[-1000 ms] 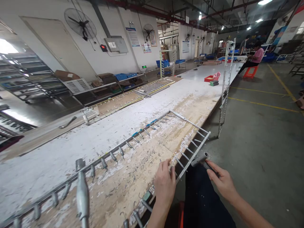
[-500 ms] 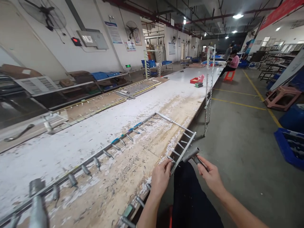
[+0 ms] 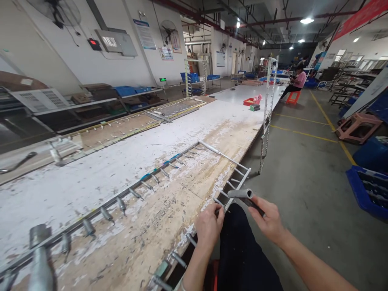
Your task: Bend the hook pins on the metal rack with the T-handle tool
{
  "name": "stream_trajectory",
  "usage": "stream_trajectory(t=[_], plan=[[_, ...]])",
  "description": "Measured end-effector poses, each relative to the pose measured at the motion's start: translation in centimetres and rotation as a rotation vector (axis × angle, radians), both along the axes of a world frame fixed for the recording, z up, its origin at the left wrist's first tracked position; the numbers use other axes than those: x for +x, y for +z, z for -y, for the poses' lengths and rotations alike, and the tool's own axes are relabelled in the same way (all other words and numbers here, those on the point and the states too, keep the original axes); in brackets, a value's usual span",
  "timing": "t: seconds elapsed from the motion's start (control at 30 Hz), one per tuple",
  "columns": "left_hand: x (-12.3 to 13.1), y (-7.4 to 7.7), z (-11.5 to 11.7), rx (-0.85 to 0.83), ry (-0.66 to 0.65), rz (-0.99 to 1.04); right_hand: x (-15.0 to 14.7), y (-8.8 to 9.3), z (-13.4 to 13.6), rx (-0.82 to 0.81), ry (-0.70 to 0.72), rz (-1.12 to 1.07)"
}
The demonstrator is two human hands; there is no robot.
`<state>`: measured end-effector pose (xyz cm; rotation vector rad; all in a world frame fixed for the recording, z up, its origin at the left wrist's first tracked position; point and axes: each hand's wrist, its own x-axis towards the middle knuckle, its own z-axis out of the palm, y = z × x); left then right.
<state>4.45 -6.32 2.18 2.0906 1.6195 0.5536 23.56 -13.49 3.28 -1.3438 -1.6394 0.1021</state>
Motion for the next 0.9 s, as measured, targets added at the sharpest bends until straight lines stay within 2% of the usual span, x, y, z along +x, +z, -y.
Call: stream_trajectory(t=[0.1, 0.17, 0.3, 0.37, 0.53, 0.7, 0.8, 0.9], plan=[[0.2, 0.2, 0.0, -0.005, 0.003, -0.018, 0.5, -1.2, 0.0, -0.115, 0.026, 0.183], [0.3, 0.2, 0.0, -0.018, 0.001, -0.03, 0.8, -1.0, 0.1, -0.156, 0.021, 0.247], [0.4, 0.2, -0.1, -0.035, 0.003, -0.05, 0.5, 0.4, 0.3, -0.036, 0.039, 0.145], [0.4, 0.2, -0.1, -0.034, -0.001, -0.046, 0.3, 0.4, 0.4, -0.003, 0.025, 0.131], [0.4, 0.3, -0.1, -0.034, -0.013, -0.063, 0.6, 0.0, 0.2, -0.103, 0.008, 0.267], [0.4, 0.5, 0.0, -0.057, 0.007, -0.053, 0.8, 0.1, 0.0, 0.081, -0.049, 0.12], [0.4, 0.3, 0.0, -0.044, 0.001, -0.061, 0.8, -1.2, 0.0, -0.046, -0.007, 0.169], [0.2, 0.0, 0.1, 0.003, -0.019, -0.027, 1.3, -1.9, 0.1, -0.163, -0.046, 0.15]])
